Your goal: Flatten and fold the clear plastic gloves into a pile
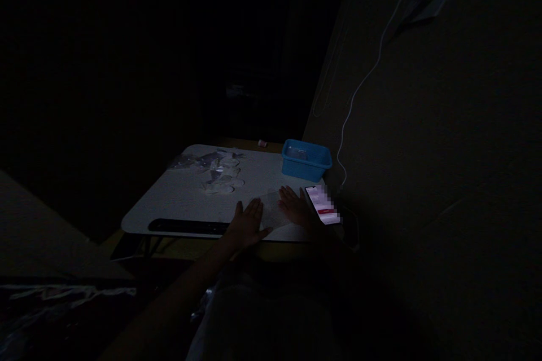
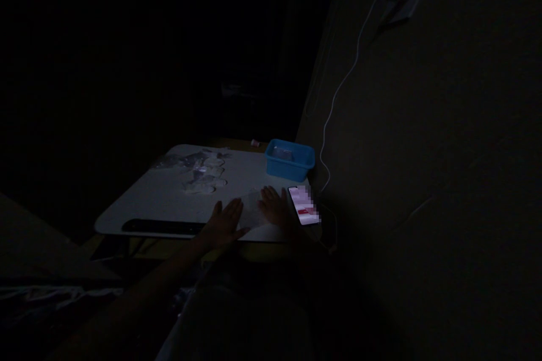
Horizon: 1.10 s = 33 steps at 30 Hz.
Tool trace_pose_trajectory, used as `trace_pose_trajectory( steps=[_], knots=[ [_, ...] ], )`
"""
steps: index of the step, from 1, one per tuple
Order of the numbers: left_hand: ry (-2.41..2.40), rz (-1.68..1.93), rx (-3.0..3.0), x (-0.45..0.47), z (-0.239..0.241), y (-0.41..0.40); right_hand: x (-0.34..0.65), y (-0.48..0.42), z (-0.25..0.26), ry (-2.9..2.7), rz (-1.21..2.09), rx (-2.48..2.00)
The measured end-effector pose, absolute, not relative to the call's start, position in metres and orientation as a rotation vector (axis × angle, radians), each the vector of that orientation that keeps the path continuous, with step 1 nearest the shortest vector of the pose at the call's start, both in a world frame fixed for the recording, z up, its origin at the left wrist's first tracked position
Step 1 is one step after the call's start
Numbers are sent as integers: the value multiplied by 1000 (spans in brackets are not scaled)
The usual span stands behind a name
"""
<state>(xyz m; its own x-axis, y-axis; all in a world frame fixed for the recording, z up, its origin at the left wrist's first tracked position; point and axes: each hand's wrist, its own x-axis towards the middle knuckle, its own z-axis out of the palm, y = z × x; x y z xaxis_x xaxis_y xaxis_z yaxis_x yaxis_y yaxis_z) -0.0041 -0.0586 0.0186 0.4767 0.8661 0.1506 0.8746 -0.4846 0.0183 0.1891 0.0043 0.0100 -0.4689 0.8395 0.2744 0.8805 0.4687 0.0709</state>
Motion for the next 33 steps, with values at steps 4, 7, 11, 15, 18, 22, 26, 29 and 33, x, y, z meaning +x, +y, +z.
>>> trace_pose_trajectory(
  steps=[4, 7, 11, 15, 18, 22, 26, 29, 33],
  knots=[
    [-1569, -191, -2640, -4, 22, -60, 201, 13, 11, -2434, -379, -1553],
    [-1577, -171, -2643, -4, 23, -60, 201, 12, 15, -2359, -425, -1631],
    [-1574, -178, -2637, -3, 21, -59, 188, -8, 15, -2446, -394, -1500],
    [-1559, -202, -2634, -4, 17, -57, 177, -29, 8, -2584, -319, -1302],
    [-1549, -217, -2634, -5, 15, -57, 184, -32, 5, -2582, -302, -1303],
    [-1541, -227, -2647, -5, 16, -56, 207, -27, 8, -2496, -375, -1399],
    [-1547, -210, -2653, -5, 19, -57, 225, -26, 15, -2391, -450, -1563],
    [-1550, -212, -2645, -4, 20, -58, 226, -32, 20, -2366, -436, -1620],
    [-1544, -224, -2637, -3, 21, -60, 211, -48, 17, -2461, -291, -1522]
  ],
)
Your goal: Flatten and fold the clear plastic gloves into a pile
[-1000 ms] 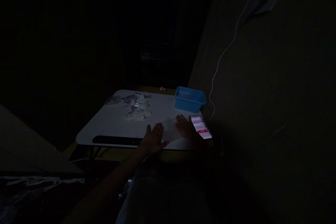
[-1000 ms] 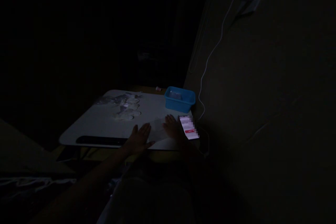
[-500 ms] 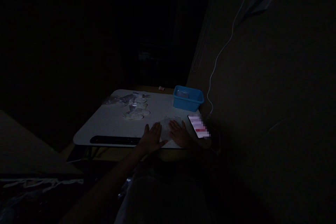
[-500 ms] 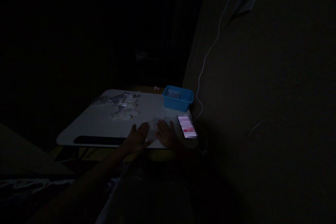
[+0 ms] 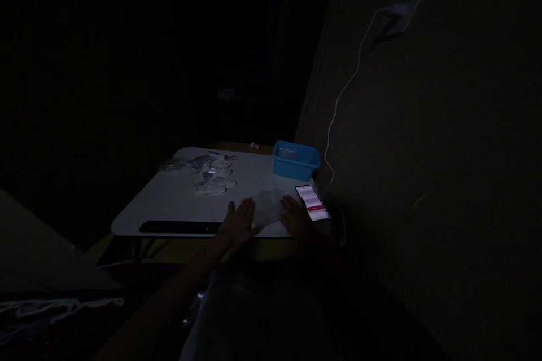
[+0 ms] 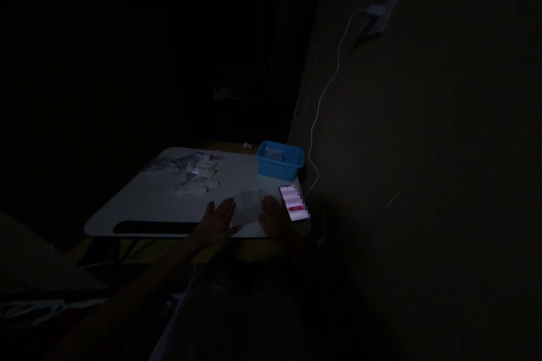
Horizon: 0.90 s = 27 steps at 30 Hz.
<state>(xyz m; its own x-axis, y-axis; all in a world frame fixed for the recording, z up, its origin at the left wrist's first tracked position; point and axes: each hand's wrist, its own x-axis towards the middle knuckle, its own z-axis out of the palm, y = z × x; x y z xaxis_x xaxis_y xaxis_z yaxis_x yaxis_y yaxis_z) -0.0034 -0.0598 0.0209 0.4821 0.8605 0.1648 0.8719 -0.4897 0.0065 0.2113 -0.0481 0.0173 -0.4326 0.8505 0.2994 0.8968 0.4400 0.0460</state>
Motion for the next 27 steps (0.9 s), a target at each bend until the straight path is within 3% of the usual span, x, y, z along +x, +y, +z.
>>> trace_pose_trajectory(
  steps=[12, 19, 27],
  knots=[
    [-1596, -461, -2673, -25, 18, -69, 187, -101, 15, -2551, -179, -1359],
    [-1185, -363, -2836, -36, 18, -91, 188, -108, 14, -2572, -139, -1244],
    [-1112, -495, -2867, -18, 18, -93, 171, -109, 28, -2540, -149, -1264]
  ],
)
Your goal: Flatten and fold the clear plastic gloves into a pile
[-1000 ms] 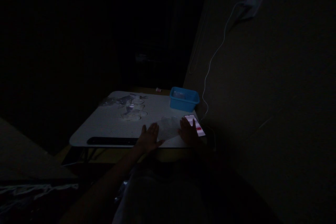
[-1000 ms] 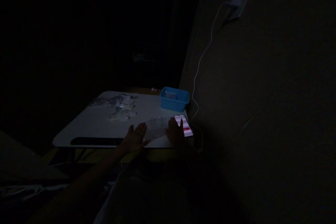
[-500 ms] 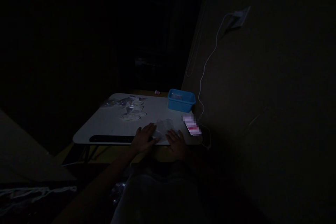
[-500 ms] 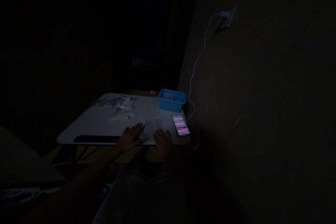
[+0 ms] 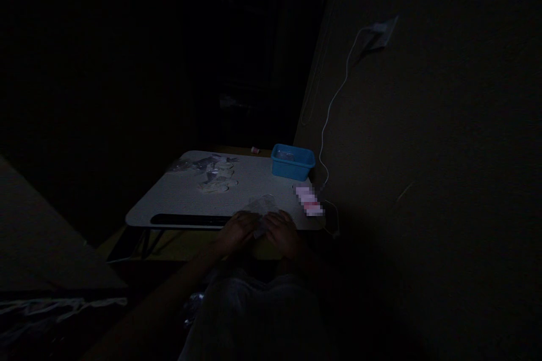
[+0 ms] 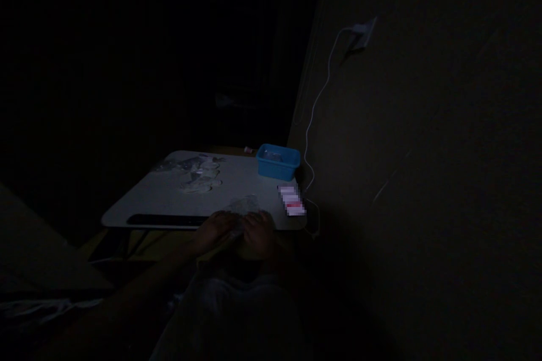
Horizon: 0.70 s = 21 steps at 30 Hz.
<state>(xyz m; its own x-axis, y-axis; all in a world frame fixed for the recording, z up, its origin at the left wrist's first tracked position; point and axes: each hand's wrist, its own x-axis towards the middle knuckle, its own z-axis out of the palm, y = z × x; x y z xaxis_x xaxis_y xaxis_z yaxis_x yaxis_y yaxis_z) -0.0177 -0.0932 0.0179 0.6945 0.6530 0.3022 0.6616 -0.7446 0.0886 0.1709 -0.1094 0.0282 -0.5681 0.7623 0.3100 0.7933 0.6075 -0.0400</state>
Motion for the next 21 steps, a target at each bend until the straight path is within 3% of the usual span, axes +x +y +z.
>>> trace_pose_trajectory(
  steps=[6, 11, 19, 21],
  knots=[
    [-1349, -784, -2857, -20, 32, -85, 166, -97, 49, -2554, -54, -1320],
    [-1731, -1114, -3029, -39, 49, -68, 175, -83, 64, -2281, 324, -1336],
    [-2064, -2360, -2985, -46, 89, -57, 176, -63, 88, -1547, 1214, -1146],
    [-2113, -2535, -3005, -42, 90, -57, 173, -59, 88, -1365, 1339, -1099]
  ],
)
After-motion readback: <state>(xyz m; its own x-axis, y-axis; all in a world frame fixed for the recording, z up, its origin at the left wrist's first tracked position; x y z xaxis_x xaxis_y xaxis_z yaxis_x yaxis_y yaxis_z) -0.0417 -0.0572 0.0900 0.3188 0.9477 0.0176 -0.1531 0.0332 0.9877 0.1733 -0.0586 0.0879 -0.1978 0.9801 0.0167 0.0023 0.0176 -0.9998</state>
